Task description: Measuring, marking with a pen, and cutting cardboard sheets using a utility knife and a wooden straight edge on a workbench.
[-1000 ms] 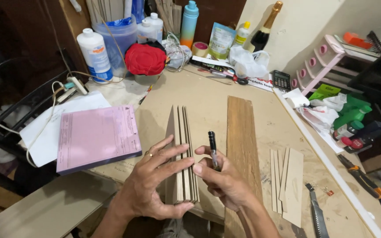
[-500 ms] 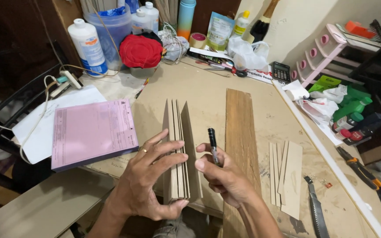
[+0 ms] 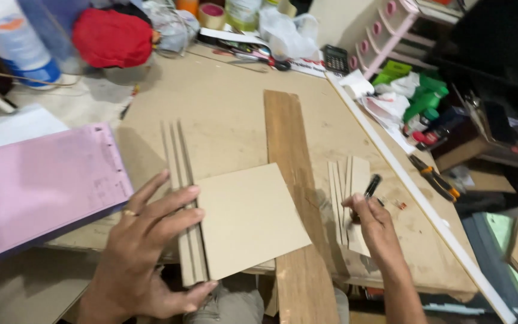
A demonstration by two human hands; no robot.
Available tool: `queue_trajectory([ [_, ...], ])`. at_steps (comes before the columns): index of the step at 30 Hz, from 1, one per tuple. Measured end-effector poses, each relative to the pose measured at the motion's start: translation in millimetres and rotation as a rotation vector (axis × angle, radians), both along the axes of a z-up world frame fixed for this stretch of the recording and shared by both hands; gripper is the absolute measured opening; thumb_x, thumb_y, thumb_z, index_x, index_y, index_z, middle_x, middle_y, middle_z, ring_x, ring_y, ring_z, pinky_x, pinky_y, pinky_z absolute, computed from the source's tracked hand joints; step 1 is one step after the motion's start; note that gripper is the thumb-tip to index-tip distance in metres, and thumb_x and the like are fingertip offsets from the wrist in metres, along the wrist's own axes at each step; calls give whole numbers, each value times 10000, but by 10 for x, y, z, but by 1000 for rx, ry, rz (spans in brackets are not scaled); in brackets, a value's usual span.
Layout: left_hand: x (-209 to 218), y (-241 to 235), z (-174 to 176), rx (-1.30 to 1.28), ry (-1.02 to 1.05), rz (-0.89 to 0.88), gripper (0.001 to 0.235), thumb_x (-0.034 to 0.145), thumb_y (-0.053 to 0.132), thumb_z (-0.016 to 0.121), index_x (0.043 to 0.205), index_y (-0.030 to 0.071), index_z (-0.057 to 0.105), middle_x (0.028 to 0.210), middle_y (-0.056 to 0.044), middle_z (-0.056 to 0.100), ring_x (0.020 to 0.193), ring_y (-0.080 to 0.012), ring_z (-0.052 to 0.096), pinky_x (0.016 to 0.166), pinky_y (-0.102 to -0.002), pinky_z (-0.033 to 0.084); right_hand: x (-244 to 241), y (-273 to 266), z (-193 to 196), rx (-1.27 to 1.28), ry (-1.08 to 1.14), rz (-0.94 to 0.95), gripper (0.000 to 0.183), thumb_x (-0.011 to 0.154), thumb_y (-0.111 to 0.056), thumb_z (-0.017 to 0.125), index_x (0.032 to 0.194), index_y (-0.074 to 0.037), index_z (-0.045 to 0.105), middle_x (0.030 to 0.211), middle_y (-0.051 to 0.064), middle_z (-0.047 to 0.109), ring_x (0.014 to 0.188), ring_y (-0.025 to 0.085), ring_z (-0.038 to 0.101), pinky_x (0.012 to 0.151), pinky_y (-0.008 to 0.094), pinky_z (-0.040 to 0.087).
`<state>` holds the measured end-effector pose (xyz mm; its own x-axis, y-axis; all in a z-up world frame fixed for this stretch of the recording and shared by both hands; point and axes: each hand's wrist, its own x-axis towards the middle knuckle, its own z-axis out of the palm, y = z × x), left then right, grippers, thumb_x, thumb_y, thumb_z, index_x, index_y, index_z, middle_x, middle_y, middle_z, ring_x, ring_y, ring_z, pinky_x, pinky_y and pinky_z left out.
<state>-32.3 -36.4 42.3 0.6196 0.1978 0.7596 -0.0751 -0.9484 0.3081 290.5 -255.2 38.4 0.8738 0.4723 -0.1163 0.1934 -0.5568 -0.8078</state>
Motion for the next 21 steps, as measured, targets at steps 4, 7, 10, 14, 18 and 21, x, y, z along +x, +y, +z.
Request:
queue_trajectory([
  [4,-17,-40,169,-1,-22,-16,768,670,508,822,1266,94,568,1385,-153,580,1321,-360,609,1233,-660,421,-47,145,-281,57,-81,63,406,1025,-442,527,946,-124,767,740,34,711,651,143,554,615,245,417],
  [7,-19,-29,160,7,-28,-25,796,656,520,846,1265,87,570,1364,-167,581,1303,-319,624,1221,-677,429,-171,369,-382,175,-25,270,446,1041,-368,549,914,-47,830,515,-3,561,363,97,363,338,229,224],
  [10,-34,-29,143,-5,-30,-30,808,649,508,860,1264,72,567,1363,-184,584,1309,-324,623,1226,-683,420,-246,587,-459,-1,-29,278,414,1046,-356,554,825,-60,741,564,14,597,404,112,407,366,221,280],
  [14,-43,-17,107,-41,-40,-37,825,657,521,872,1275,75,557,1392,-174,573,1319,-324,627,1238,-701,411,-112,647,-568,-151,-71,193,469,1021,-467,611,722,-123,723,490,-16,504,405,120,366,409,258,248],
  [18,-50,-21,103,-42,-44,-45,798,684,524,843,1279,75,560,1392,-175,579,1334,-333,622,1240,-712,408,-234,631,-331,-51,-249,169,368,1074,-321,517,959,-74,764,594,21,681,378,100,505,316,216,393],
  [21,-7,-11,50,-42,-63,-51,793,682,529,843,1282,87,570,1372,-167,594,1327,-314,624,1251,-694,394,-468,748,-226,322,-126,224,364,1001,-327,603,879,-40,792,657,69,739,472,113,569,420,238,414],
])
